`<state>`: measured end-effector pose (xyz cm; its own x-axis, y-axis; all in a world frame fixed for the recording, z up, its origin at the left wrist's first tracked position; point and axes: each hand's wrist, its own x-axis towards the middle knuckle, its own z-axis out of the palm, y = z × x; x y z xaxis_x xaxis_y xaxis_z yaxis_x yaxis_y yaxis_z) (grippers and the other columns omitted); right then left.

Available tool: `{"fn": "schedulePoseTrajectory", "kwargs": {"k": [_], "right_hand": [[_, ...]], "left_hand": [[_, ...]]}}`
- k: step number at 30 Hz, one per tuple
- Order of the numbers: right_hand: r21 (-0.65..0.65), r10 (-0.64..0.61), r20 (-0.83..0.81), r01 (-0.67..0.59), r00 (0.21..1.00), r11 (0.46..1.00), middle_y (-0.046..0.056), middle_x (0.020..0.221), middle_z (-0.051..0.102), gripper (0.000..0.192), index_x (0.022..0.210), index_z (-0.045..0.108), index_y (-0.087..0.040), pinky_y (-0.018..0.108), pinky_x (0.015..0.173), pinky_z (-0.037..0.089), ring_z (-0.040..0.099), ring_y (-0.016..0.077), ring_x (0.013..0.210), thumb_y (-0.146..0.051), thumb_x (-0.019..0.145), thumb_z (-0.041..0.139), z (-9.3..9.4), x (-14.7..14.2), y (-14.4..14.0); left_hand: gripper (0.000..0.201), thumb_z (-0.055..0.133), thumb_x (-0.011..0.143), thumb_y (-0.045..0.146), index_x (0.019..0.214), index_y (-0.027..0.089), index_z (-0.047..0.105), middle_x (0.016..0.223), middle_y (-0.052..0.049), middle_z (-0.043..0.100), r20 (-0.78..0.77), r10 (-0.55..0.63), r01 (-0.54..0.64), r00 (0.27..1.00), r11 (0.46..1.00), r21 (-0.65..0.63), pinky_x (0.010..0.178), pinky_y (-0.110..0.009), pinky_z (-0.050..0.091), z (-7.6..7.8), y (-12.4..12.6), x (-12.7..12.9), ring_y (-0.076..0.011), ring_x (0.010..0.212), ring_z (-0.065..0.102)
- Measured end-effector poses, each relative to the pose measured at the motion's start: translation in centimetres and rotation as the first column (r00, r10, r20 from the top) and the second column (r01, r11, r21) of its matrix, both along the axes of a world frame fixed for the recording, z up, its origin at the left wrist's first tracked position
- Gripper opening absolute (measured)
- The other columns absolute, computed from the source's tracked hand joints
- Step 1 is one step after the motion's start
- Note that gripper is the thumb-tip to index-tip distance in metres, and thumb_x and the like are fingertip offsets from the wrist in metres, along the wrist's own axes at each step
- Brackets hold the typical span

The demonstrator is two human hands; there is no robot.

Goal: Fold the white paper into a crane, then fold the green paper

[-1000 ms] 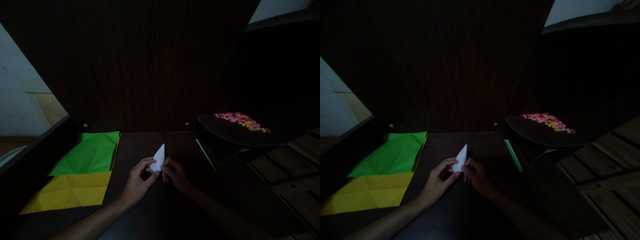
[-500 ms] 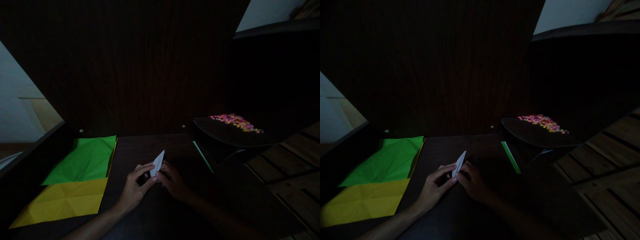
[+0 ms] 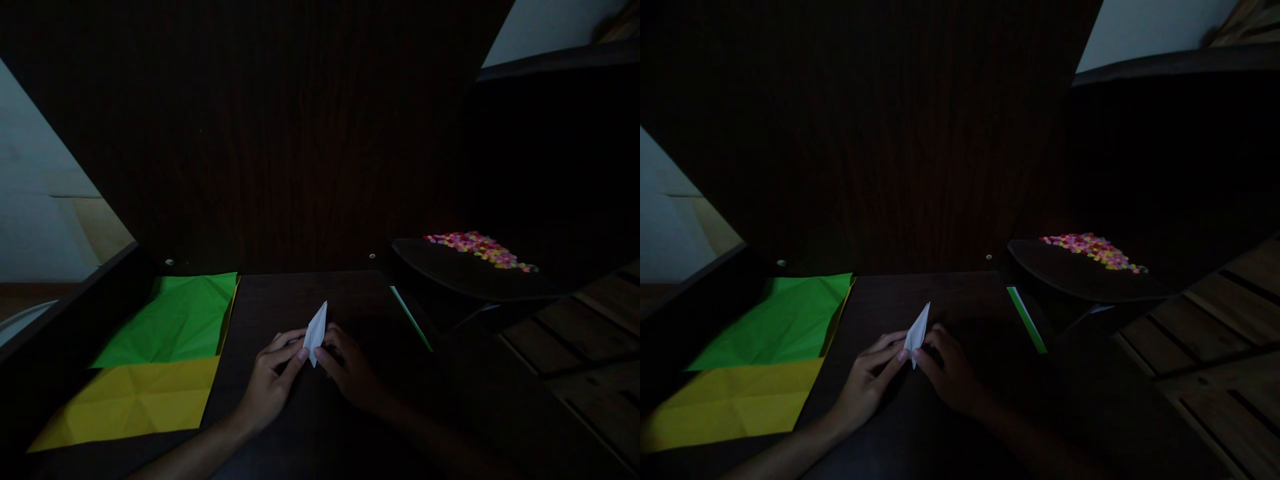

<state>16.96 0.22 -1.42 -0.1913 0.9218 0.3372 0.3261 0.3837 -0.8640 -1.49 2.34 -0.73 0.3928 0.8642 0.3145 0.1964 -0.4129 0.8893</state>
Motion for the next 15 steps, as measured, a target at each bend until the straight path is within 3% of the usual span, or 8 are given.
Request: {"fn": "schedulePoseTrajectory", "kwargs": {"k": [6, 11, 15], "right_hand": [[0.007, -0.021, 0.021, 0.020, 1.000, 1.000, 0.003, 0.091, 0.058, 0.013, 0.084, 0.056, -0.021, 0.031, 0.078, 0.048, 0.057, 0.0168, 0.086, -0.026, 0.094, 0.051, 0.35, -0.22, 0.01], [-0.034, 0.017, 0.005, -0.017, 1.000, 0.999, 0.007, 0.104, 0.064, 0.012, 0.097, 0.059, -0.021, 0.034, 0.084, 0.050, 0.062, 0.0194, 0.096, -0.027, 0.096, 0.048, 0.45, -0.43, -0.27], [-0.023, 0.062, 0.045, -0.061, 0.997, 0.998, 0.007, 0.105, 0.068, 0.011, 0.100, 0.060, -0.022, 0.036, 0.088, 0.050, 0.065, 0.0201, 0.097, -0.024, 0.095, 0.051, 0.33, -0.23, -0.50]], "left_hand": [[0.029, 0.059, 0.092, 0.031, 0.118, 0.024, 0.071, 0.114, -0.008, 0.068, 0.075, 0.044, -0.041, 0.996, 0.998, -0.046, 0.092, -0.036, 0.051, -0.23, 0.16, 0.04, -0.0224, 0.103, 0.064], [0.047, 0.067, 0.086, 0.029, 0.132, 0.023, 0.059, 0.103, -0.005, 0.069, 0.135, 0.154, -0.144, 0.979, 0.986, -0.085, 0.082, -0.031, 0.055, -0.84, 0.19, 0.01, -0.0180, 0.089, 0.065], [0.028, 0.064, 0.087, 0.028, 0.114, 0.021, 0.071, 0.099, -0.007, 0.071, 0.098, 0.109, -0.108, 0.989, 0.994, -0.022, 0.084, -0.033, 0.055, -0.49, -0.02, -0.06, -0.0213, 0.094, 0.066]]}}
